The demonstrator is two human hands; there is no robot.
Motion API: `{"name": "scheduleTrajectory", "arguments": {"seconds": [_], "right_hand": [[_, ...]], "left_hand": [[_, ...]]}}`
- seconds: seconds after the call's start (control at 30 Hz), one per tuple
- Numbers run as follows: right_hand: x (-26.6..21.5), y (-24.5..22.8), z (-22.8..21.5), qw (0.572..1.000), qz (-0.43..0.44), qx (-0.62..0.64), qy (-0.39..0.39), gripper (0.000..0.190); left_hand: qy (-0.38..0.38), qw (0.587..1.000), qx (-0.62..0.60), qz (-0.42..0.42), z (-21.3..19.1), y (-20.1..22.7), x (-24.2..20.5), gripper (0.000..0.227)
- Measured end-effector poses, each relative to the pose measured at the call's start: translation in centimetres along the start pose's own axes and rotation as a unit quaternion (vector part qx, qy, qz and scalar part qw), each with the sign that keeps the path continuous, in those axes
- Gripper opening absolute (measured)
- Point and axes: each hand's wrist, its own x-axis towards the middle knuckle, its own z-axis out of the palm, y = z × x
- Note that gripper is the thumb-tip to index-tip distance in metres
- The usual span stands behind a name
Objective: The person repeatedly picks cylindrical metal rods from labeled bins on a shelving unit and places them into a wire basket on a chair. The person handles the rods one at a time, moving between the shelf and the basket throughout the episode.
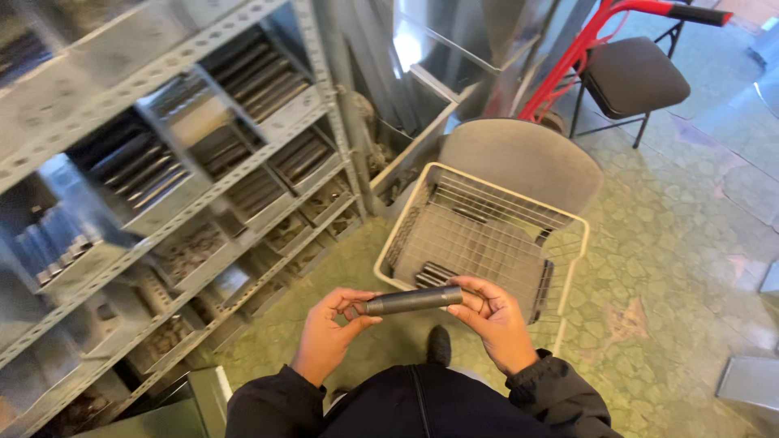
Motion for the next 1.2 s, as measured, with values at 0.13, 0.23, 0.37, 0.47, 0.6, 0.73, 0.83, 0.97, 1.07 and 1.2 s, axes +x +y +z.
{"name": "scheduleTrajectory", "arguments": {"seconds": [0.13, 0.23, 0.37, 0.47, 0.6, 0.73, 0.83, 0.97, 1.07, 1.2], "right_hand": [[2.1, 2.8, -7.4, 0.987, 0.138, -0.047, 0.067, 0.046], [1.8, 10.4, -14.5, 0.983, 0.17, 0.024, 0.068, 0.042], [1.1, 12.1, -18.1, 0.944, 0.298, 0.062, 0.131, 0.054], [1.2, 15.9, -20.8, 0.914, 0.344, 0.107, 0.187, 0.053], [2.3, 24.3, -24.0, 0.911, 0.311, 0.132, 0.238, 0.044], [4.2, 32.8, -26.8, 0.9, 0.293, 0.135, 0.293, 0.049], [5.6, 41.0, -29.4, 0.886, 0.305, 0.138, 0.32, 0.048], [7.6, 46.7, -31.4, 0.875, 0.314, 0.133, 0.343, 0.047], [8.4, 51.1, -33.5, 0.868, 0.329, 0.126, 0.35, 0.048], [9.9, 51.1, -36.0, 0.878, 0.353, 0.029, 0.322, 0.053]], "left_hand": [[-0.066, 0.995, 0.028, -0.075, 5.9, -0.6, 4.5, 0.034], [-0.12, 0.982, 0.062, -0.131, 10.7, -2.3, 7.2, 0.029], [-0.164, 0.968, 0.018, -0.19, 16.6, -10.0, 10.6, 0.032], [-0.169, 0.964, -0.027, -0.202, 20.5, -17.0, 12.7, 0.04], [-0.16, 0.965, -0.011, -0.209, 24.2, -26.0, 15.4, 0.061], [-0.118, 0.973, -0.032, -0.195, 27.9, -34.0, 18.2, 0.075], [-0.155, 0.948, 0.122, -0.249, 29.5, -34.0, 21.6, 0.07], [-0.203, 0.92, 0.147, -0.302, 32.1, -37.9, 24.5, 0.079], [-0.211, 0.906, 0.168, -0.327, 33.4, -39.4, 25.6, 0.089], [-0.247, 0.9, 0.169, -0.317, 35.6, -35.4, 26.7, 0.084]]}}
